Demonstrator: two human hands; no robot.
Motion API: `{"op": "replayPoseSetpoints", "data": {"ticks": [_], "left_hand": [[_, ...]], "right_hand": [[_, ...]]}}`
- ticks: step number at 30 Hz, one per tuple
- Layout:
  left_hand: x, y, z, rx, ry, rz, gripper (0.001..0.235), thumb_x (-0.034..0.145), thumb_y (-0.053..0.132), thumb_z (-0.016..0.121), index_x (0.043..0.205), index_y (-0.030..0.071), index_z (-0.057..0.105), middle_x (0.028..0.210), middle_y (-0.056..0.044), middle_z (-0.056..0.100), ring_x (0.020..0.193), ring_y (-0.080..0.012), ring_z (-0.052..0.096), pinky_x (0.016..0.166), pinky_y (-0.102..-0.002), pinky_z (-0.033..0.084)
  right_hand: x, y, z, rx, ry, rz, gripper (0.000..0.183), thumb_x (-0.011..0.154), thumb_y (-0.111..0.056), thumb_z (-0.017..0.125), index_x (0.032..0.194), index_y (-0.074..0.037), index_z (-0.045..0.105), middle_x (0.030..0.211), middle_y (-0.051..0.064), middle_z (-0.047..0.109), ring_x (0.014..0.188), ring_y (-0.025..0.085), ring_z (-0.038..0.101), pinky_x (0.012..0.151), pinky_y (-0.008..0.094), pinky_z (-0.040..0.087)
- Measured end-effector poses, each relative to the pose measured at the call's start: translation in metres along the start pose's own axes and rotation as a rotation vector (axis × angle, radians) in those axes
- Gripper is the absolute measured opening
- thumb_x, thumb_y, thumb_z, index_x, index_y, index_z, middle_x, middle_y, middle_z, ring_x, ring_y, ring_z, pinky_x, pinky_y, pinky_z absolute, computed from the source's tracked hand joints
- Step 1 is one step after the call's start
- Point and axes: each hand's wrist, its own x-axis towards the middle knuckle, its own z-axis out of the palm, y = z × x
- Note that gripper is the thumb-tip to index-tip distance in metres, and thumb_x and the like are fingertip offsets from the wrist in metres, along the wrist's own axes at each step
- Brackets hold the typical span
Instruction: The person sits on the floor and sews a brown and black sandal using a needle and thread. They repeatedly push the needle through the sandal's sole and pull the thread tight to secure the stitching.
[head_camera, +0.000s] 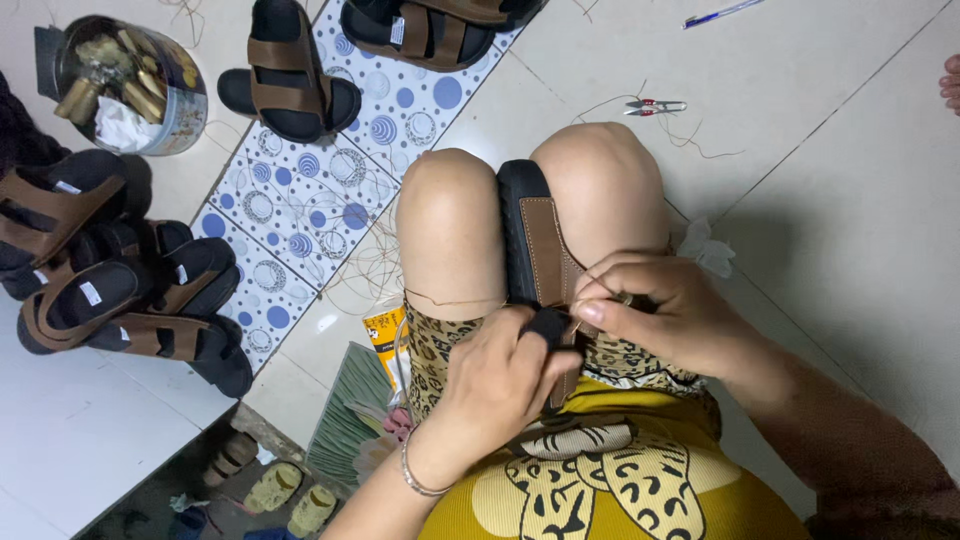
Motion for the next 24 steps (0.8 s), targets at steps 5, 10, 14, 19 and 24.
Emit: {"op": "replayPoseSetpoints", "data": {"ticks": [5,10,14,19,24], "left_hand": [[0.000,-0.003,0.003,-0.076,-0.115,-0.006,0.019,0.098,0.010,0.061,0.086,0.001,0.050,0.085,-0.011,0.047,0.065,-0.0282,0.053,0.046,-0.043,0.046],[-0.002,0.000,-0.060,-0.865,-0.354,0.090,0.037,0.110,0.033,0.043,0.089,0.004,0.051,0.084,-0.007,0.044,0.069,-0.0230,0.043,0.063,-0.038,0.040],[-0.006,0.005,-0.064,-1.343,0.093,-0.023,0.035,0.108,0.031,0.060,0.100,-0.002,0.055,0.089,-0.010,0.054,0.061,-0.0159,0.049,0.052,-0.029,0.041],[-0.017,-0.017,-0.025,-1.142,0.454,-0.406,0.030,0.105,0.019,0.058,0.124,-0.005,0.054,0.102,-0.028,0.063,0.066,-0.0283,0.070,0.050,-0.027,0.052],[-0.048,-0.048,-0.016,-0.390,-0.430,-0.647,0.047,0.102,0.034,0.068,0.064,0.012,0.049,0.056,-0.001,0.049,0.055,-0.0137,0.040,0.055,-0.034,0.035]], "right_hand": [[-0.003,0.017,0.008,0.301,-0.043,0.086,0.013,0.091,-0.011,0.067,0.090,-0.001,0.076,0.095,0.010,0.081,0.053,0.008,0.065,0.042,0.019,0.054],[-0.005,0.007,0.021,0.218,-0.199,0.182,0.018,0.093,-0.012,0.068,0.105,-0.011,0.081,0.079,0.001,0.082,0.048,0.004,0.062,0.041,0.017,0.048],[-0.004,-0.005,0.047,-0.277,-0.011,-0.211,0.015,0.092,-0.013,0.072,0.106,-0.007,0.074,0.100,0.005,0.073,0.072,0.013,0.071,0.064,0.027,0.065],[0.039,0.034,-0.049,-0.411,0.132,1.199,0.043,0.096,-0.048,0.046,0.112,-0.012,0.064,0.109,0.019,0.072,0.099,0.039,0.069,0.079,0.054,0.051],[-0.044,0.168,-0.179,-0.641,0.788,0.079,0.023,0.129,0.014,0.048,0.150,0.021,0.051,0.115,0.015,0.043,0.092,0.015,0.041,0.076,0.023,0.036]]}}
